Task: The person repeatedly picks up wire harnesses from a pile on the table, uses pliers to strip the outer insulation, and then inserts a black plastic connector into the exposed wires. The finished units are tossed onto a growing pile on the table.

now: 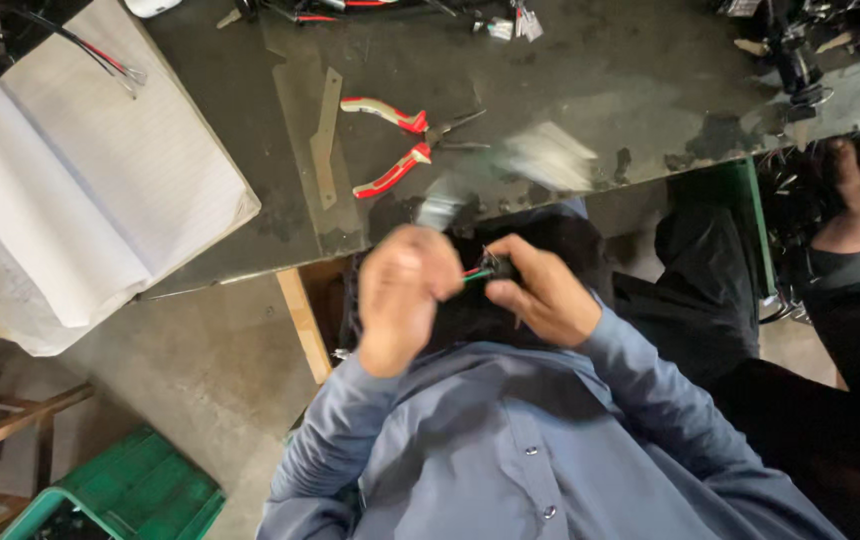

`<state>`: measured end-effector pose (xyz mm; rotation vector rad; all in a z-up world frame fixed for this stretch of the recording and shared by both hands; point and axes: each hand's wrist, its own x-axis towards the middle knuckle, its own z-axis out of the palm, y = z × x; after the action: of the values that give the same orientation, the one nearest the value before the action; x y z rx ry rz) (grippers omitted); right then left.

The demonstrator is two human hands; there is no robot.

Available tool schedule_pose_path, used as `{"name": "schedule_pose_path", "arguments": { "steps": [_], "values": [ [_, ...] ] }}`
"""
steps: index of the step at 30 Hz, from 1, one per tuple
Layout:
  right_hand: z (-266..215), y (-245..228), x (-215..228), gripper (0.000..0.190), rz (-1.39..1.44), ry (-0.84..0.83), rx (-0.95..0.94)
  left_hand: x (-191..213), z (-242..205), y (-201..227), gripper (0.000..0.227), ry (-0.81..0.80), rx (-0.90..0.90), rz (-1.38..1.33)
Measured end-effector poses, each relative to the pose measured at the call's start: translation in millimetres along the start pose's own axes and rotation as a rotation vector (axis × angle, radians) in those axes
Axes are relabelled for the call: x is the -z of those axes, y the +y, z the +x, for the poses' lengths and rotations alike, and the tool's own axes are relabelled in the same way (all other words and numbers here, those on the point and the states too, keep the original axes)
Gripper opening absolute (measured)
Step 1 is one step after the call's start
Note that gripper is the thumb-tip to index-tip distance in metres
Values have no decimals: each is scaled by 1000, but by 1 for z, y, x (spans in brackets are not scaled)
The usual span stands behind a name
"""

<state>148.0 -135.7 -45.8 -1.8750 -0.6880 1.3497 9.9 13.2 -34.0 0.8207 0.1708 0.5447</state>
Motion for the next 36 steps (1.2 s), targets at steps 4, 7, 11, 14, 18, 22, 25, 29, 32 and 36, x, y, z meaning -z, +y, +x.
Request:
{"name": "schedule_pose_path", "arguments": {
  "steps": [4, 7, 11, 14, 18, 22, 25, 29, 32, 36],
  "values": [
    [-4, 7, -12, 37, 56, 12, 468, -21, -3, 11, 42, 95, -259, -89],
    [-3, 8, -19, 39, -63, 125, 573, -57, 7, 14, 40, 113, -278, -64],
    [-4, 9, -11, 38, -29, 134, 536, -66, 13, 48, 40, 138, 44, 400],
    [-6, 10, -8, 38, 60, 76, 450, -46, 10, 60, 31, 18, 43, 768],
    [-2, 9, -12, 41, 35, 134, 566, -39, -7, 34, 24, 217, -52, 992],
    [-2, 6, -11, 39, -129, 256, 635, -32, -15, 14, 27, 226, -5, 824],
    [-2, -2, -7, 40, -218, 271, 682, -22, -13, 13, 25, 225, 10, 821],
    [-7, -11, -5, 39, -55, 111, 531, -15, -10, 13, 24, 196, 147, 390],
    [-9, -13, -6, 41, -90, 115, 382, -17, -10, 13, 27, 194, 97, 747],
    [-10, -13, -8, 39, -169, 171, 587, -23, -4, 23, 34, 193, 102, 449]
  ]
}}
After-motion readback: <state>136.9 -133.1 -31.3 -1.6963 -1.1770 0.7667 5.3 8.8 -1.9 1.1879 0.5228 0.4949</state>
